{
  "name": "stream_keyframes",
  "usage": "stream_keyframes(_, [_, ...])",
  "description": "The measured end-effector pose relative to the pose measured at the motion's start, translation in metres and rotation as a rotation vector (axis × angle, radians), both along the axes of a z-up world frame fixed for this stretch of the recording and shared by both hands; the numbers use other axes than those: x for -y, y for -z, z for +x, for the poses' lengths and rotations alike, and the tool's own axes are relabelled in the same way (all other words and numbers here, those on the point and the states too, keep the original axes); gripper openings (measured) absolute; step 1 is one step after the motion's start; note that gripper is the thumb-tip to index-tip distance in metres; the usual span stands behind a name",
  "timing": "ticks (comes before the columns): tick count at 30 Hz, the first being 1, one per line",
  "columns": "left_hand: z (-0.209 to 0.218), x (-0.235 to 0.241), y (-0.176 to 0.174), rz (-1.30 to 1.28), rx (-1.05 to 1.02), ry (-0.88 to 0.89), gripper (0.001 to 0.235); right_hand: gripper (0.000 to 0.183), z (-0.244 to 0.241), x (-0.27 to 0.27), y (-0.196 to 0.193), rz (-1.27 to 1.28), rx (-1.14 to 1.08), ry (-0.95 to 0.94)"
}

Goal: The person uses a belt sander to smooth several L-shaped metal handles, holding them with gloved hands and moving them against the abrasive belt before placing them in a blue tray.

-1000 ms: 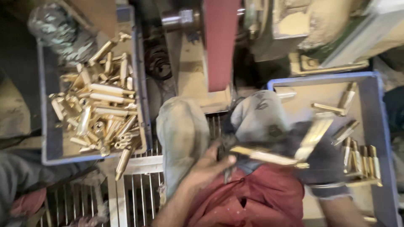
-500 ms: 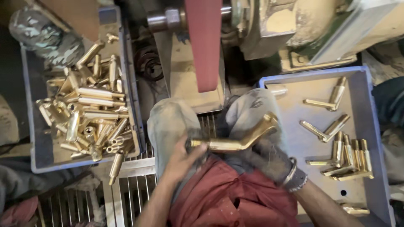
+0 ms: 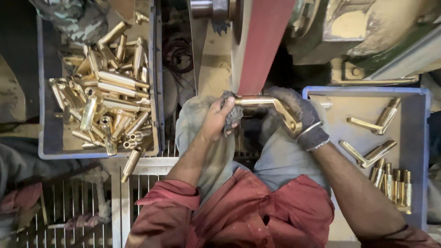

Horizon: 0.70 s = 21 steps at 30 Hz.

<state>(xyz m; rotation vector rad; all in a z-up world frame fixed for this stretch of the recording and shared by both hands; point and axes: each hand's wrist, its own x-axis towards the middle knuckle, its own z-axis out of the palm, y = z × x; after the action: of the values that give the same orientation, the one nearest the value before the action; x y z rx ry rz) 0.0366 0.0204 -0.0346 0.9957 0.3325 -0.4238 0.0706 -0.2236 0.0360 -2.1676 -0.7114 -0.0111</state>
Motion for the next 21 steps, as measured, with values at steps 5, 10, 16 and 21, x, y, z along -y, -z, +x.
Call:
stream_keyframes(5, [0.000,0.005,0.013,-0.025,0.039,-0.063,0.032,0.044,0.001,0.000,0.016,0.149,-0.437,0.128])
stream_keyframes(10, [0.001,0.013,0.016,-0.050,0.055,-0.097,0.030,0.039,0.003,0.001,0.024,0.193,-0.596,0.167])
stream_keyframes(16, [0.002,0.015,0.015,-0.034,0.056,-0.125,0.029,0.055,0.009,0.000,0.026,0.206,-0.582,0.193])
stream_keyframes(21, [0.003,0.015,0.017,-0.033,0.029,-0.128,0.029,0.060,0.018,-0.005,0.018,0.012,-0.107,0.040])
